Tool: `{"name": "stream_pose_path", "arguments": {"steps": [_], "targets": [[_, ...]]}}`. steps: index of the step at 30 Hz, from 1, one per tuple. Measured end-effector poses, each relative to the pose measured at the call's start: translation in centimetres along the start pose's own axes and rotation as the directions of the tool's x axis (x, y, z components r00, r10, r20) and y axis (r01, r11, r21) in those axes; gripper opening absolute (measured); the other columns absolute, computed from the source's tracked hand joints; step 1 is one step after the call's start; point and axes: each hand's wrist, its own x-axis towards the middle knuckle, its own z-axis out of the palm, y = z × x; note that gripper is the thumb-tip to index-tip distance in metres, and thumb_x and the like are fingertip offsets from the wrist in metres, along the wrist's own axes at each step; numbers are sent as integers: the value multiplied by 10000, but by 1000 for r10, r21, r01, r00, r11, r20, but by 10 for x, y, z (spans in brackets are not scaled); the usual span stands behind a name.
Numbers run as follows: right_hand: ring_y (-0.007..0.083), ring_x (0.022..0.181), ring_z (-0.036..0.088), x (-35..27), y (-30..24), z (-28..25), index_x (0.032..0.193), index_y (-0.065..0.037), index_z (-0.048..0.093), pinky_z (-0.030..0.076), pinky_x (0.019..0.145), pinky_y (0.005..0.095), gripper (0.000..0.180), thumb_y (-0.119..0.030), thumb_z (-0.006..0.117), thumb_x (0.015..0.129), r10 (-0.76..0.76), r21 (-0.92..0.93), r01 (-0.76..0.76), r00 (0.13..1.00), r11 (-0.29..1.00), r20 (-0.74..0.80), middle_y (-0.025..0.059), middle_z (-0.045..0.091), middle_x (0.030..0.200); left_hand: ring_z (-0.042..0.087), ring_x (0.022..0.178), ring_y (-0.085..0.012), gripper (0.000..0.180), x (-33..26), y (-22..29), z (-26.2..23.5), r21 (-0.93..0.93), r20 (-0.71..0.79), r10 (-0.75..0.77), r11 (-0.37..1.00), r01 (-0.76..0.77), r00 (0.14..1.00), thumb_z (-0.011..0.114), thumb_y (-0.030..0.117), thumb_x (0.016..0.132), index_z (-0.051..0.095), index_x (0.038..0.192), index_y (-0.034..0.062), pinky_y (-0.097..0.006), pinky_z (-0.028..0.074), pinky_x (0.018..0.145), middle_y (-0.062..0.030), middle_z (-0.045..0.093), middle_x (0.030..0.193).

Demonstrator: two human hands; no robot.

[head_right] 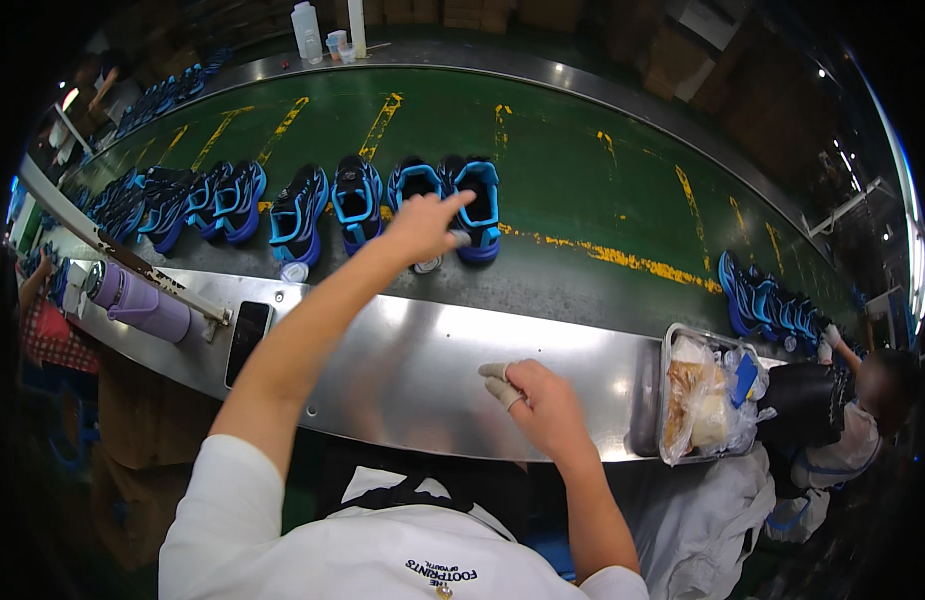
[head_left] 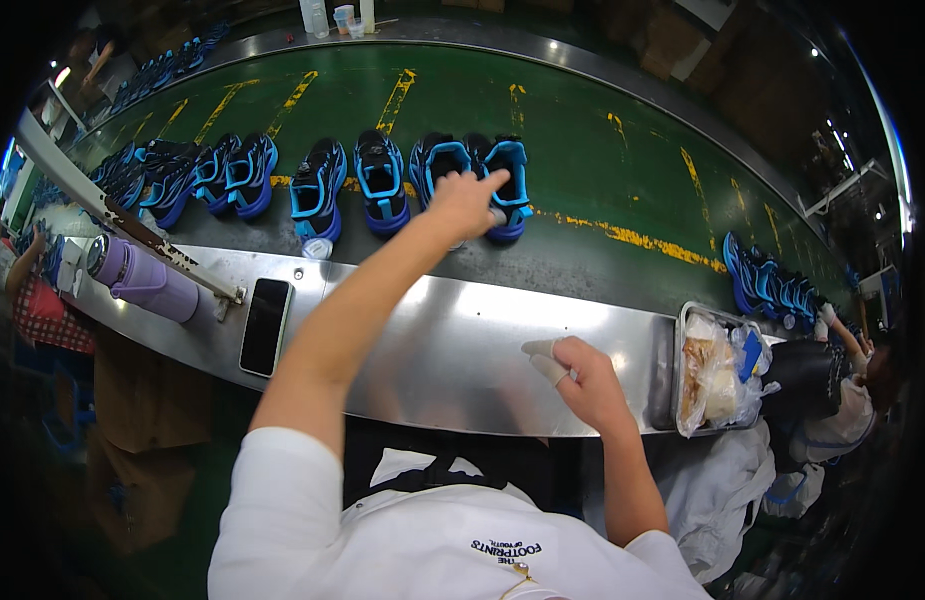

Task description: The person wipes and presses the dial mechanisms and collars of shoes using finger pads, then places pairs of shoes onto a conveyor belt.

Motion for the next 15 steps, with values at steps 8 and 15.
{"name": "stream_pose_path", "arguments": {"steps": [8, 15], "targets": [[142, 739, 537, -17, 8, -11, 1099, -50, 708, 453, 697, 272, 243, -97, 693, 861, 44, 95, -36, 996, 995, -83, 54, 620, 835, 657, 927, -343, 360, -10, 18, -1, -53, 228, -8, 998, 20, 974, 666, 469, 821, 685, 981, 147, -471, 523, 779, -144, 696, 941], [292, 1097, 542, 13, -6, 2, 1378, -71, 496, 464, 916, 373, 709, -128, 782, 732, -282, -85, 274, 953, 958, -107, 156, 561, 1251, 677, 700, -321, 302, -195, 92, -38, -191, 537, 271, 961, -198, 799, 669, 273, 746, 662, 1013, 132, -474, 526, 620, -142, 663, 710]]}}
